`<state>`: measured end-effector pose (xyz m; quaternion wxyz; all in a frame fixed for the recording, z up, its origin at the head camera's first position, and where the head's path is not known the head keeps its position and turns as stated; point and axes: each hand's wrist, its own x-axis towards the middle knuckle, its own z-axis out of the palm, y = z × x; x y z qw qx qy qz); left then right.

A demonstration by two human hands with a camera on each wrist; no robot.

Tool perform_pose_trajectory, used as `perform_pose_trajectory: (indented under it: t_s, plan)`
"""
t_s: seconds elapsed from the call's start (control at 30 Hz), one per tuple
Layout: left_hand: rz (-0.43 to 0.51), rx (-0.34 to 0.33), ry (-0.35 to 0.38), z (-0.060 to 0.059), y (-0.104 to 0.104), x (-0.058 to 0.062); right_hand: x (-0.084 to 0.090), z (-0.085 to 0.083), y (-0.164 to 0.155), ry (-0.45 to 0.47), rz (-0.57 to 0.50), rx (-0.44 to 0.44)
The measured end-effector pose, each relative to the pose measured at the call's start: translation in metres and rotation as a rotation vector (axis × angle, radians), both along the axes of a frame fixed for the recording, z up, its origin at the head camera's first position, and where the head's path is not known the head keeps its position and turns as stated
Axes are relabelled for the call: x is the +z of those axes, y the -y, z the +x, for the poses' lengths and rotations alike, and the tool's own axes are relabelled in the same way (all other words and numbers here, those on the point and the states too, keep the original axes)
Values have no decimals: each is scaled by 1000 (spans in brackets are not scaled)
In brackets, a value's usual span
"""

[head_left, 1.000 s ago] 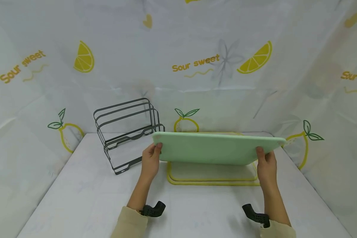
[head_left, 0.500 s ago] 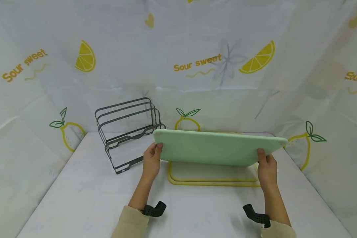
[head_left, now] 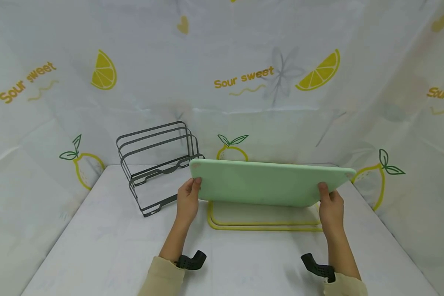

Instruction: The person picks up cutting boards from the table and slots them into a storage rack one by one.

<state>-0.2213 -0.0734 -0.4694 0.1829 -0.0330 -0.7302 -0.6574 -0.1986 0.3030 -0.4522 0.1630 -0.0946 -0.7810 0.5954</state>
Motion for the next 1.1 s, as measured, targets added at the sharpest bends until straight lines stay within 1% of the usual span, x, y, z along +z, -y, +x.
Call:
perform_pose_trajectory:
  t_s: [0.13,0.27,0.47,0.67,0.9,1.1]
  plan:
    - [-2,4,5,1,-1,2,1,0,0,11,5,-1]
    - [-6,18,10,1,-1,3,3,0,1,3,19,-7]
    - [-2,19,20,0,0,3,4,-1,4,-12,34,-48]
    - [0,17,13,0,0,4,5,0,5,-14,23,-58]
    - [-16,23,41,0,1,4,6,2,6,-6,8,-61]
    - [-35,32,54,2,0,9,8,2,7,-8,0,-63]
